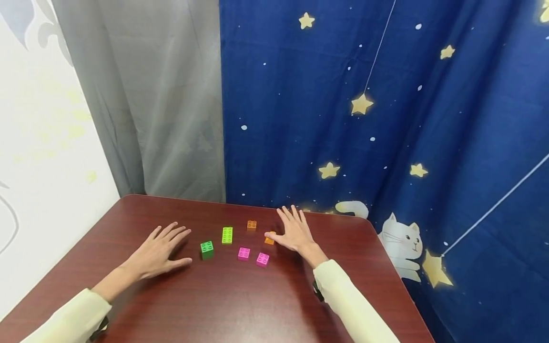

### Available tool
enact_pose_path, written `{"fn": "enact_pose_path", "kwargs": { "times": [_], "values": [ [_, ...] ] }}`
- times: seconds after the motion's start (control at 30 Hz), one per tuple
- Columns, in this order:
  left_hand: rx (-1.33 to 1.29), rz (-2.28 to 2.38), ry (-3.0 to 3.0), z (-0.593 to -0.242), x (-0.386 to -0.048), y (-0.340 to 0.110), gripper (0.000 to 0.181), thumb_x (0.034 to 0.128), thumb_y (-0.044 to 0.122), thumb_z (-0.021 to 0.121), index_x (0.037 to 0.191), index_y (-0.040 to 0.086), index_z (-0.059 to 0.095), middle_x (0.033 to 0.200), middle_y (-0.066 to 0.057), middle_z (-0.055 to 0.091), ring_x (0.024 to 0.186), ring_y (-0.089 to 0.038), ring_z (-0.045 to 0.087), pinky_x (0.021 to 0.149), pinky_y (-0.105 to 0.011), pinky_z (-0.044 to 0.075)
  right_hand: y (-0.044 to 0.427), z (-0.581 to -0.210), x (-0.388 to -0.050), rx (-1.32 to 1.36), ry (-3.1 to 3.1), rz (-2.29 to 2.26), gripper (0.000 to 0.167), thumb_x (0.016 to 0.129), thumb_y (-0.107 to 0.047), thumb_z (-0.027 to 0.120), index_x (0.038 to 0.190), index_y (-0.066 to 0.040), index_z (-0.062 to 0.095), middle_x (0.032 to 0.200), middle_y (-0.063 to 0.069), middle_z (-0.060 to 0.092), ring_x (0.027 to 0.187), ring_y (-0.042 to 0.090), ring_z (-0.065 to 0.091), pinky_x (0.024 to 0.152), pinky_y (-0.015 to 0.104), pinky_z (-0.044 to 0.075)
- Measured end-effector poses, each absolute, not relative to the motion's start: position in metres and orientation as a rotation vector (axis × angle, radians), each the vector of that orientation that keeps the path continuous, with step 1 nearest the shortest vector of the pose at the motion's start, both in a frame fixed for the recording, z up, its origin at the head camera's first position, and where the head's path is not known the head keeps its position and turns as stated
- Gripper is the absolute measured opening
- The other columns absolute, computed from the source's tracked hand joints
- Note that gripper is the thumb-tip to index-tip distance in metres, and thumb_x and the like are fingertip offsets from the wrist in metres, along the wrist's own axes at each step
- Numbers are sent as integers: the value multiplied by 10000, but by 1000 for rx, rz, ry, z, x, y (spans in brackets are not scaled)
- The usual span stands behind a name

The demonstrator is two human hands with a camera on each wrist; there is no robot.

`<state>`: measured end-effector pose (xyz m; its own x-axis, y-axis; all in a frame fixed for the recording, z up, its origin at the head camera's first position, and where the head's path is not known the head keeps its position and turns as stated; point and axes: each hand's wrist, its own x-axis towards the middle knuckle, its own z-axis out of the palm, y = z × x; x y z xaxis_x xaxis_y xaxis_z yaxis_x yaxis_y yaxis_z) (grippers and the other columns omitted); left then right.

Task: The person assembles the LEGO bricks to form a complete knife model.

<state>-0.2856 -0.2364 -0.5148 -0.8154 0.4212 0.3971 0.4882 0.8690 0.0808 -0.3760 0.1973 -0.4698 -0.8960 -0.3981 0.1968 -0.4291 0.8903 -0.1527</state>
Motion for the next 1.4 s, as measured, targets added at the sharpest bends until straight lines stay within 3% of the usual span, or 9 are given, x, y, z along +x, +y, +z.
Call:
{"fn": "enact_pose_path", "kwargs": {
  "times": [0.4, 0.97, 1.4],
  "values": [
    [-714, -318, -2656, -516, -287, -222, 838, 874, 650, 727, 1478, 91, 569, 1445, -147, 599, 1458, -399, 406, 1152, -672, 269, 171, -473, -375, 757, -2895, 289, 984, 890, -757, 597, 1633, -165, 343, 1688, 68, 309, 1596, 291, 114, 1272, 493, 40],
    [-750, -370, -2678, -516, -290, -207, 843, 872, 664, 723, 1478, 100, 566, 1428, -98, 622, 1451, -390, 427, 1163, -649, 284, 139, -479, -377, 966, -2833, 290, 931, 890, -651, 702, 1601, -128, 405, 1632, 60, 418, 1571, 300, 223, 1257, 513, 167],
    [-688, -537, -2762, -515, -289, -196, 686, 879, 572, 769, 1362, 98, 664, 1321, -109, 680, 1340, -402, 537, 1086, -630, 400, 113, -488, -379, 1027, -2874, 297, 945, 874, -643, 731, 1598, -129, 409, 1630, 27, 423, 1562, 293, 251, 1260, 481, 179]
  ]
}}
